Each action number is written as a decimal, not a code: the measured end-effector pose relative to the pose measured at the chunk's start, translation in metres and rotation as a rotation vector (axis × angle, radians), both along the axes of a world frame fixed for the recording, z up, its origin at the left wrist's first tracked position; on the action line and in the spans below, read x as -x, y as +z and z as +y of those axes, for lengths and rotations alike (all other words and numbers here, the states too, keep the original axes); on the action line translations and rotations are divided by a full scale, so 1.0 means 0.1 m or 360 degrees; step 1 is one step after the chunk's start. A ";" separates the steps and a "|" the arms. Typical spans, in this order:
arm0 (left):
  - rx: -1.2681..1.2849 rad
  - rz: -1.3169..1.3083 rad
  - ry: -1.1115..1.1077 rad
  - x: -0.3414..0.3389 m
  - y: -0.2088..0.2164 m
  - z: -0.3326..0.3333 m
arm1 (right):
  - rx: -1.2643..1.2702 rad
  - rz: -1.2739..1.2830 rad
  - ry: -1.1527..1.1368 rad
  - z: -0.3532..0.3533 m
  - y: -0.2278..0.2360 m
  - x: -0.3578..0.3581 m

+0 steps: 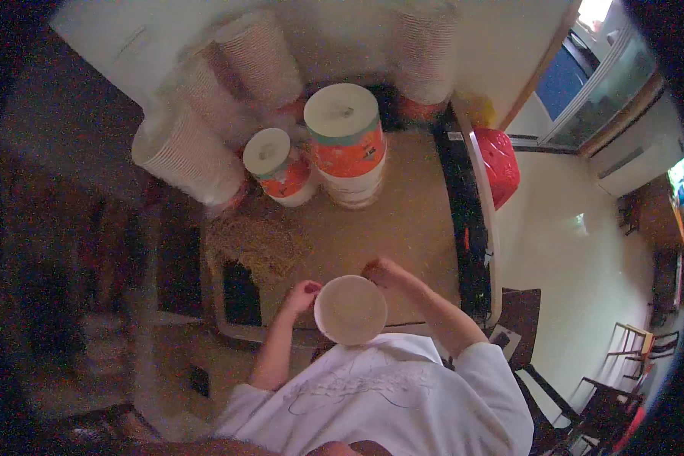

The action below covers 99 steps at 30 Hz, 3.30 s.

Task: Organizing and stacking paper food containers on a workbench.

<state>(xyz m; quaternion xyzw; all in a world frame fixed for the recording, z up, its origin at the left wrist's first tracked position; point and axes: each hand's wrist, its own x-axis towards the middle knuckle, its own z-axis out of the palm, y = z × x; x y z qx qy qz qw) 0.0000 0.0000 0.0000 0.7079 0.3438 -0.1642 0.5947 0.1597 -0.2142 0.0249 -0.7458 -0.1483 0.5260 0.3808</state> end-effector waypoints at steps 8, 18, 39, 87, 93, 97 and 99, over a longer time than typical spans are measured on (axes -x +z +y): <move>0.0340 0.0280 -0.0304 0.34 -0.27 -0.05 | 0.0291 0.0038 0.0283 -0.29 -0.33 0.04; 0.0398 0.0200 -0.0148 -0.06 0.15 -0.23 | 0.0530 0.0129 0.0193 -0.56 -0.33 -0.02; 0.1015 -0.1955 0.0502 -1.38 2.84 -0.14 | -0.1661 -0.1385 -0.1065 -0.18 2.05 -0.67; -0.0918 -0.1670 0.0572 -2.12 1.96 -0.58 | -0.1338 -0.1172 -0.1060 0.49 1.22 -1.88; -0.1031 -0.1516 0.0429 -2.08 1.92 -0.55 | -0.1665 -0.0609 -0.1257 0.55 1.22 -1.91; -0.0870 -0.1546 0.0519 -2.09 1.94 -0.53 | -0.1596 -0.0839 -0.1215 0.50 1.08 -2.04; -0.1037 -0.1403 0.0367 -2.09 1.88 -0.53 | -0.1591 -0.0836 -0.1229 0.54 1.06 -2.00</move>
